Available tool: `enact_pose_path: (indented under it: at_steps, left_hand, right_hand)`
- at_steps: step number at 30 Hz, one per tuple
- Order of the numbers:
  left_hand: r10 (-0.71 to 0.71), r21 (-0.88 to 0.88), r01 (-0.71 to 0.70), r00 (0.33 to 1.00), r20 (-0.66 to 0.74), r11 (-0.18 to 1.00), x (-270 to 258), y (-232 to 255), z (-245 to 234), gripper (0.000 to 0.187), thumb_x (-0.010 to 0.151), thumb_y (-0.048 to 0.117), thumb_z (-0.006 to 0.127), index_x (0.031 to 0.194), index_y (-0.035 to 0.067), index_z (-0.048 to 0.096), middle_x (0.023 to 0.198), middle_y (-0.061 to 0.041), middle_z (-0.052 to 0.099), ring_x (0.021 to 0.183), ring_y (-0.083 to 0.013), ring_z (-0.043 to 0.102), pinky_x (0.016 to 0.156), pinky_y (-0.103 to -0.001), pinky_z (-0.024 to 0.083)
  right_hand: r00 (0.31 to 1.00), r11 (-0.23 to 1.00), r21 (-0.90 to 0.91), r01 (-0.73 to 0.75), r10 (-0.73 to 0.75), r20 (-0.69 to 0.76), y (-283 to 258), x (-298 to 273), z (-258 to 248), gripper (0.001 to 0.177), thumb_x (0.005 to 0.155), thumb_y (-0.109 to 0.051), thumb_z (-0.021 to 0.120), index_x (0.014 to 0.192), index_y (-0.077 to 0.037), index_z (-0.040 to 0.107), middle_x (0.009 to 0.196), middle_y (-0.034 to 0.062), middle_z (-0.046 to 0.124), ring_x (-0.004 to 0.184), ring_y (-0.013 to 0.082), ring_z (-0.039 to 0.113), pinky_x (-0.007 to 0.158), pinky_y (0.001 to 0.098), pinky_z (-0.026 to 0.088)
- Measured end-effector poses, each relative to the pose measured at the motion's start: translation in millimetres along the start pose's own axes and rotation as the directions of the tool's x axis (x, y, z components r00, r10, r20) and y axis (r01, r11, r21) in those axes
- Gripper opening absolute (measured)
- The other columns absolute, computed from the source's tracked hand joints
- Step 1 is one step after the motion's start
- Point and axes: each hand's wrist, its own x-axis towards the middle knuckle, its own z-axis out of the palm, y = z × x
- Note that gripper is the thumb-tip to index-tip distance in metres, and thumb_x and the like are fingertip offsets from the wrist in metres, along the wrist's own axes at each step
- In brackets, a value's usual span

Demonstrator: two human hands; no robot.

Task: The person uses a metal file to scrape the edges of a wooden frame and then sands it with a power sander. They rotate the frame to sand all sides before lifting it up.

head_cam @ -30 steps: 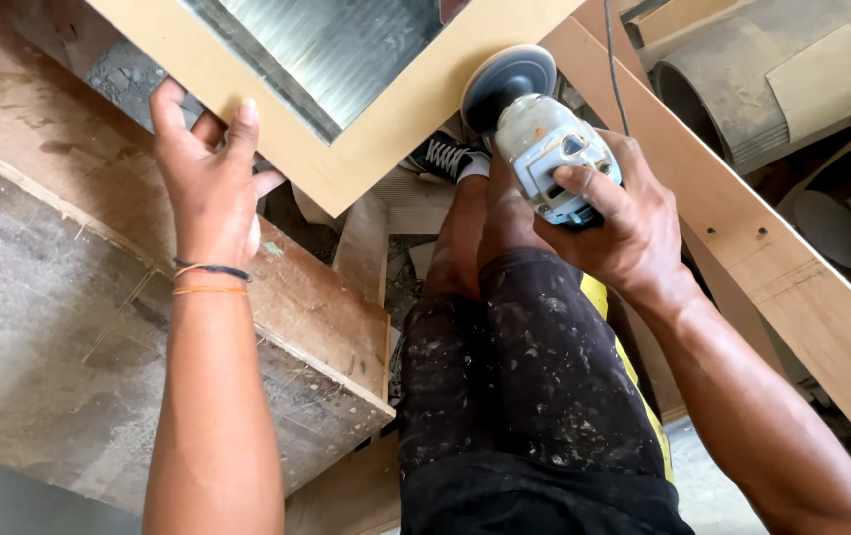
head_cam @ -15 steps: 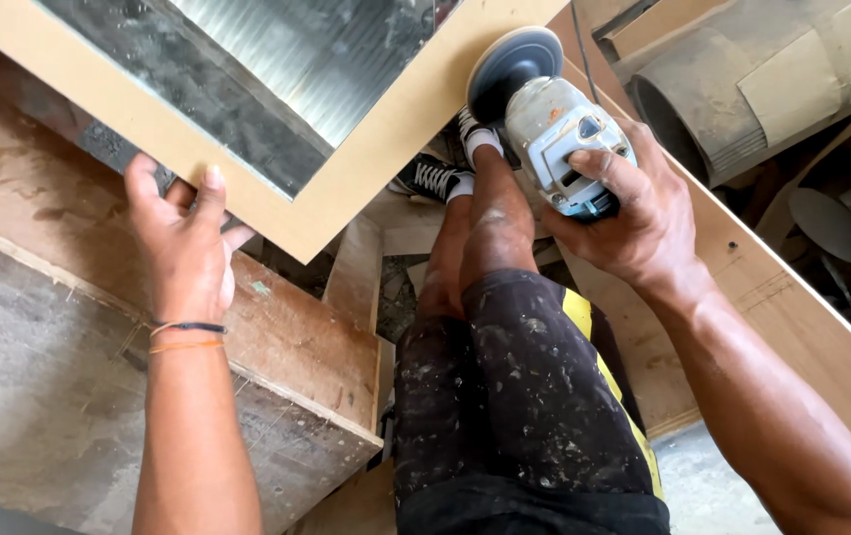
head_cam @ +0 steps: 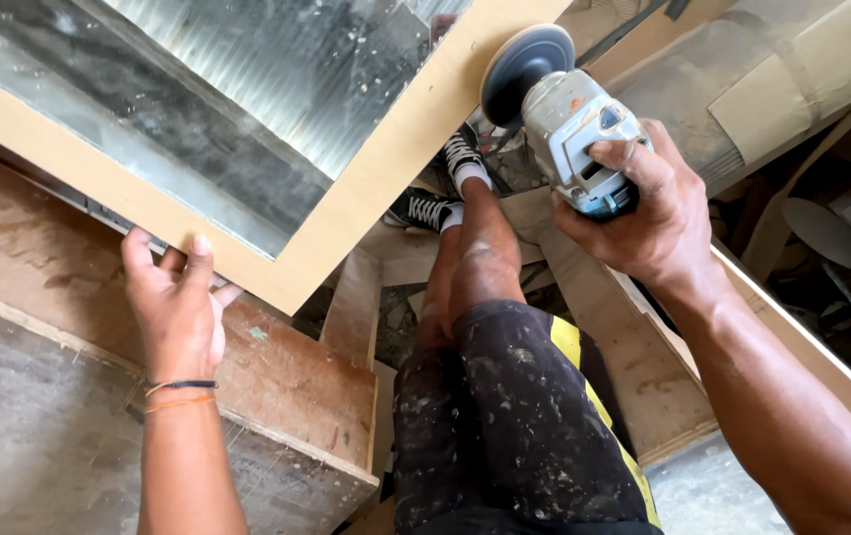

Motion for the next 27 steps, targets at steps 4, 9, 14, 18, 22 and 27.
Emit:
enact_pose_path:
  at_steps: [4,9,14,18,22,27]
  left_hand:
    - [-0.003,0.003,0.003,1.0,0.007,1.0,-2,0,-1,0.055,0.107,0.005,0.057,0.152,0.01,0.025,0.136,-0.016,0.056,0.119,-0.0269,0.062,0.098,-0.066,0.055]
    - [0.006,-0.005,-0.006,1.0,0.017,1.0,1,-6,-6,0.059,0.107,0.004,0.057,0.155,0.011,0.023,0.141,-0.016,0.054,0.122,-0.0269,0.06,0.1,-0.065,0.056]
    - [-0.01,0.001,0.01,1.0,0.0,1.0,1,-5,-4,0.06,0.106,0.004,0.057,0.155,0.011,0.023,0.14,-0.015,0.054,0.121,-0.0278,0.061,0.097,-0.064,0.056]
    - [-0.007,-0.017,0.007,1.0,0.0,1.0,1,-5,-6,0.059,0.106,0.004,0.057,0.155,0.011,0.023,0.14,-0.016,0.054,0.121,-0.0291,0.061,0.098,-0.064,0.057]
    - [0.001,-0.018,-0.001,1.0,0.011,1.0,0,-5,-4,0.059,0.106,0.003,0.057,0.155,0.011,0.024,0.14,-0.016,0.053,0.121,-0.0289,0.062,0.098,-0.064,0.057]
    - [0.003,0.019,-0.003,1.0,-0.012,1.0,-2,-4,-4,0.059,0.106,0.003,0.056,0.156,0.011,0.026,0.14,-0.016,0.052,0.123,-0.0278,0.06,0.098,-0.064,0.057]
  right_hand:
    - [1.0,1.0,0.006,-0.005,0.005,0.0,11,2,-8,0.079,0.089,-0.009,0.093,0.142,-0.021,0.035,0.122,0.0186,0.063,0.102,0.0333,0.072,0.079,0.0386,0.061]
    - [0.998,0.999,0.003,-0.043,0.043,-0.044,22,9,-16,0.076,0.089,-0.007,0.093,0.14,-0.019,0.036,0.121,0.0183,0.064,0.104,0.0312,0.072,0.084,0.0373,0.06]
    - [0.997,0.998,0.025,-0.055,0.056,-0.061,39,13,-25,0.075,0.088,-0.005,0.093,0.138,-0.017,0.038,0.121,0.019,0.065,0.105,0.0287,0.073,0.087,0.0359,0.061]
    - [0.994,0.997,0.048,-0.062,0.066,-0.092,58,11,-28,0.075,0.091,-0.004,0.092,0.14,-0.014,0.036,0.118,0.0162,0.067,0.104,0.0251,0.072,0.09,0.0346,0.062]
    - [0.994,0.999,0.038,-0.03,0.033,-0.104,64,23,-41,0.077,0.092,-0.002,0.088,0.143,-0.014,0.032,0.122,0.0168,0.066,0.108,0.0253,0.072,0.093,0.035,0.063]
    - [0.996,0.983,0.174,0.056,-0.042,-0.085,82,31,-53,0.074,0.101,0.005,0.08,0.148,-0.019,0.027,0.127,0.0163,0.062,0.112,0.0243,0.07,0.094,0.034,0.063]
